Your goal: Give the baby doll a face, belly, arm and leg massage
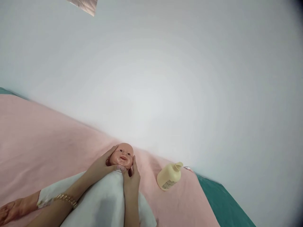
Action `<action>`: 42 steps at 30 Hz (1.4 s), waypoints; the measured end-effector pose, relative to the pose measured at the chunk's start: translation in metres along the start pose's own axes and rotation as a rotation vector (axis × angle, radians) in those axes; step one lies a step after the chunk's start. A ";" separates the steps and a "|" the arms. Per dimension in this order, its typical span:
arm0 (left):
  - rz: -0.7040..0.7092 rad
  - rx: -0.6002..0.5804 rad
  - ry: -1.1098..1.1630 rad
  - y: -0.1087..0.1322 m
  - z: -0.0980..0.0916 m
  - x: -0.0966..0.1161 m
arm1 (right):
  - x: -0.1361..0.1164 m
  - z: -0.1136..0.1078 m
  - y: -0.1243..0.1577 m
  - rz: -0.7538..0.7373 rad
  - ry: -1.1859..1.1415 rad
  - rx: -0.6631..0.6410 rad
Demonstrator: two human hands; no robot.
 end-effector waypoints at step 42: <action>-0.054 -0.134 0.028 0.010 -0.002 0.006 | -0.018 -0.016 0.001 0.052 0.206 -0.158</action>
Point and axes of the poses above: each hand's wrist, its own y-axis away from the middle knuckle, its own z-axis out of the palm, x = y × z, the point moved 3 cm from there along -y, towards the middle knuckle, and after that the axes turned 10 degrees about y, right-handed, at the moved point
